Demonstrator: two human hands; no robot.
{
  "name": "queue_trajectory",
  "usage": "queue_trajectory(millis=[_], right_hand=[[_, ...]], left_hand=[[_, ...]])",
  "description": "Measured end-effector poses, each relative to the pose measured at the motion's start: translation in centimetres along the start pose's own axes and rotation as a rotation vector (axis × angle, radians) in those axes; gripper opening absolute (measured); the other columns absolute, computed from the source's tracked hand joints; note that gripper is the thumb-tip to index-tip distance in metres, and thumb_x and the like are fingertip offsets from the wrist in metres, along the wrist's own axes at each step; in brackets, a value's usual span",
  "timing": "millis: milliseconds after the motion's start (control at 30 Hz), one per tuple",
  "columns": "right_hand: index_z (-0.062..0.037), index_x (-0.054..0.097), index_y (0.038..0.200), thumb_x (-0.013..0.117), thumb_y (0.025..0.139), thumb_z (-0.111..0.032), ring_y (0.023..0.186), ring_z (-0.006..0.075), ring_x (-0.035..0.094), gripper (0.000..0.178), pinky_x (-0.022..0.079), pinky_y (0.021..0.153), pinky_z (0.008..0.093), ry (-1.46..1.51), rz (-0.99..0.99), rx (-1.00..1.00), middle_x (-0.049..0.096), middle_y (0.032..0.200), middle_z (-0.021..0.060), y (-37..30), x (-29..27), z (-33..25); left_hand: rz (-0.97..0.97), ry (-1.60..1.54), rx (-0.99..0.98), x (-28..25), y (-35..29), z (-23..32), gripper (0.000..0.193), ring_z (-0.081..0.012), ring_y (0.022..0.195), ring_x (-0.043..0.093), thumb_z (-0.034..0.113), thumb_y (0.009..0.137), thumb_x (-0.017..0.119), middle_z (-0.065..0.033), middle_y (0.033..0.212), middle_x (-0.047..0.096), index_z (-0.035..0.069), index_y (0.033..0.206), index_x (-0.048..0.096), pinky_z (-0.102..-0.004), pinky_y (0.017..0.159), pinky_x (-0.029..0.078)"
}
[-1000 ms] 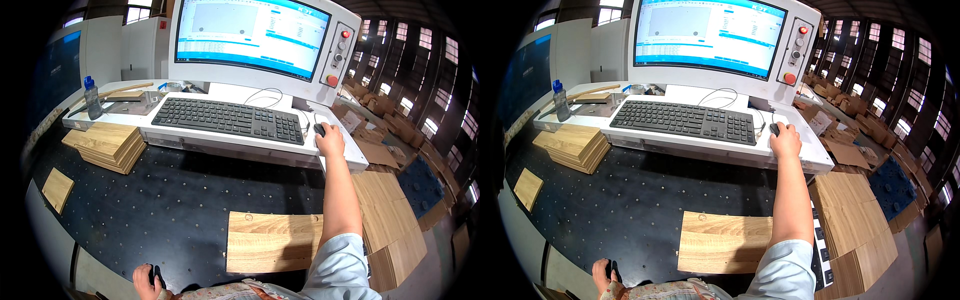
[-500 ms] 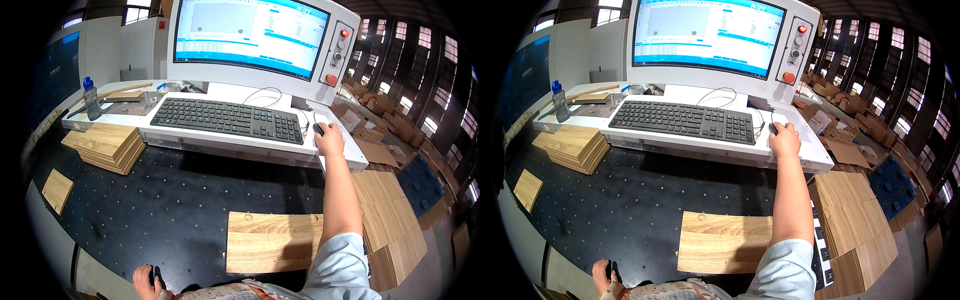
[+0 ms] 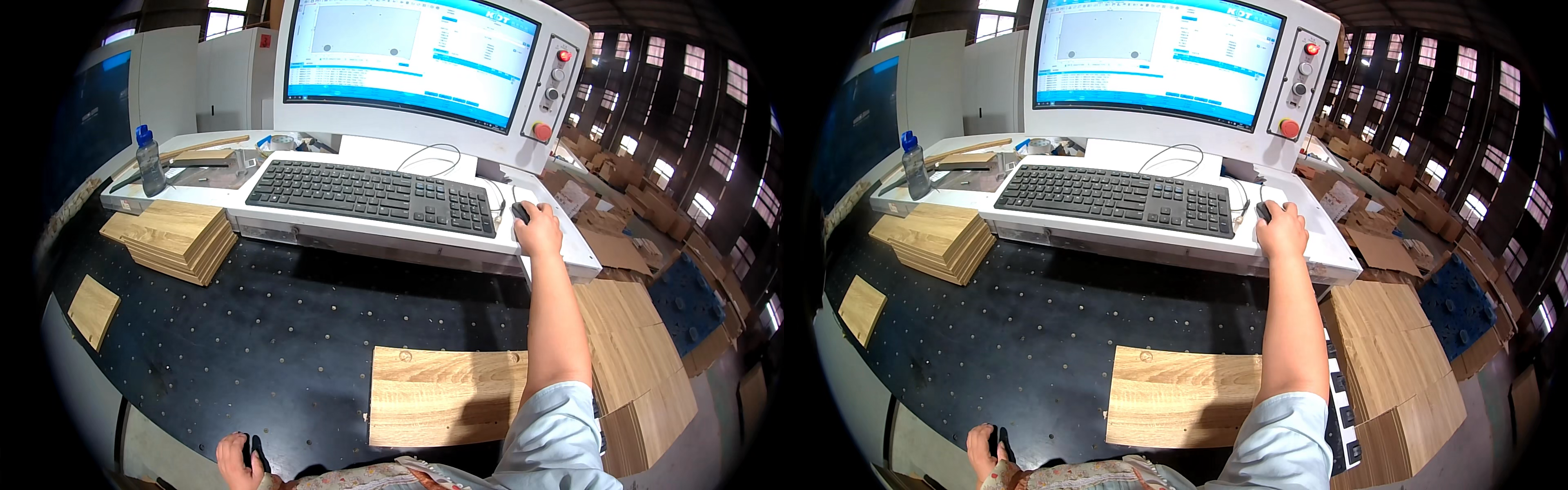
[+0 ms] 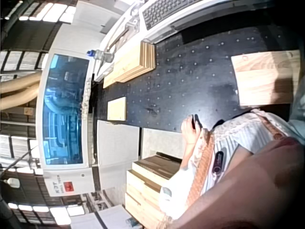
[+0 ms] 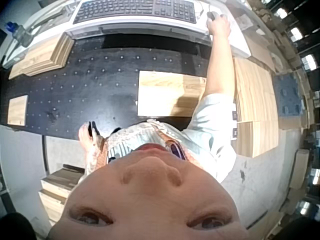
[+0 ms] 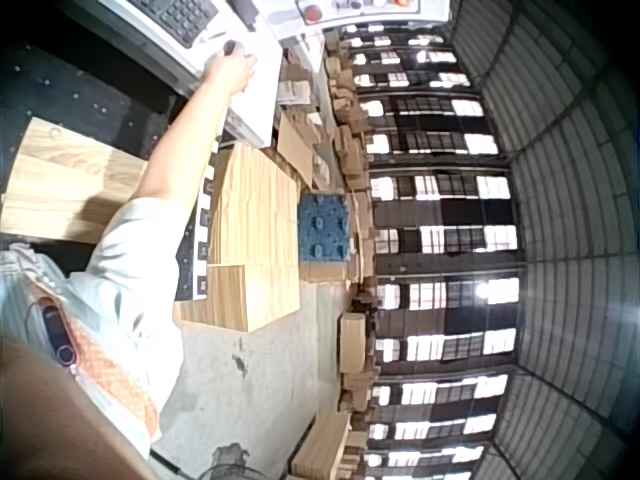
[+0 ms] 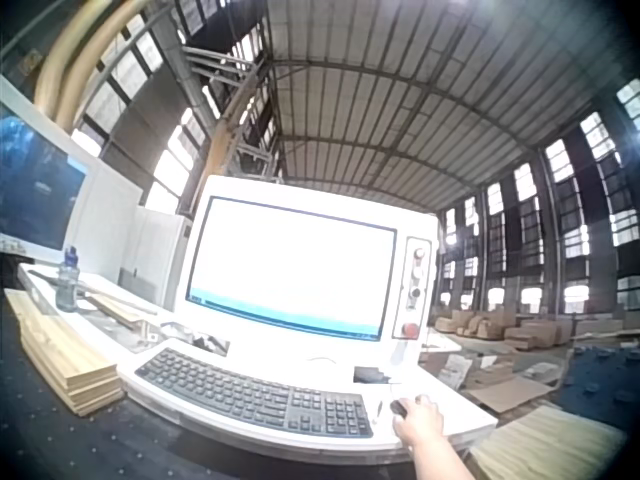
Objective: The person picks up and arranges wood panels on a workstation, then uses a computer interface and mouse to operate a piece of industrial machinery in a wood manufacturing facility.
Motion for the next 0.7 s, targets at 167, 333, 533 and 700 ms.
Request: queue_trajectory(millis=[167,333,533,700], right_hand=[[-0.0252,0.058,0.118,0.057,0.075,-0.026,0.111,0.0308,0.049,0.043,0.042,0.091,0.0444,-0.006,-0.005,-0.003,0.048,0.127,0.0093,0.09,0.01,0.07],[-0.0249,0.058,0.117,0.057,0.075,-0.026,0.111,0.0305,0.049,0.043,0.042,0.091,0.0441,-0.007,-0.003,-0.001,0.048,0.127,0.0092,0.08,0.1,0.09],[-0.0245,0.059,0.117,0.058,0.075,-0.026,0.111,0.0305,0.049,0.043,0.042,0.091,0.0441,-0.006,-0.012,-0.001,0.048,0.127,0.0091,0.11,0.09,0.06],[-0.0244,0.058,0.118,0.058,0.075,-0.026,0.112,0.0304,0.049,0.044,0.042,0.091,0.0443,-0.007,-0.007,-0.003,0.047,0.128,0.0093,0.1,0.09,0.11]], left_hand=[[-0.004,-0.005,-0.007,-0.04,0.05,0.07,0.04,-0.0387,0.094,0.053,0.005,0.057,0.059,-0.0198,0.099,0.056,0.0,0.096,0.054,-0.0451,0.086,0.041],[-0.007,-0.004,-0.002,-0.08,0.06,0.08,0.04,-0.0389,0.094,0.052,0.005,0.057,0.059,-0.0198,0.1,0.056,0.0,0.097,0.054,-0.045,0.086,0.041],[-0.003,-0.001,0.009,0.1,-0.1,-0.32,0.04,-0.0385,0.094,0.053,0.005,0.057,0.06,-0.0195,0.1,0.056,0.001,0.096,0.054,-0.0449,0.086,0.041],[-0.007,0.001,-0.002,0.15,-0.14,-0.32,0.04,-0.0385,0.094,0.053,0.005,0.057,0.06,-0.0194,0.1,0.056,0.001,0.096,0.054,-0.0447,0.086,0.041]])
Point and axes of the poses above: each hand's wrist, its own y-axis towards the middle knuckle, its own x-axis out of the palm, z = x × y, the point moved 2 cm from there along y, towards the middle knuckle
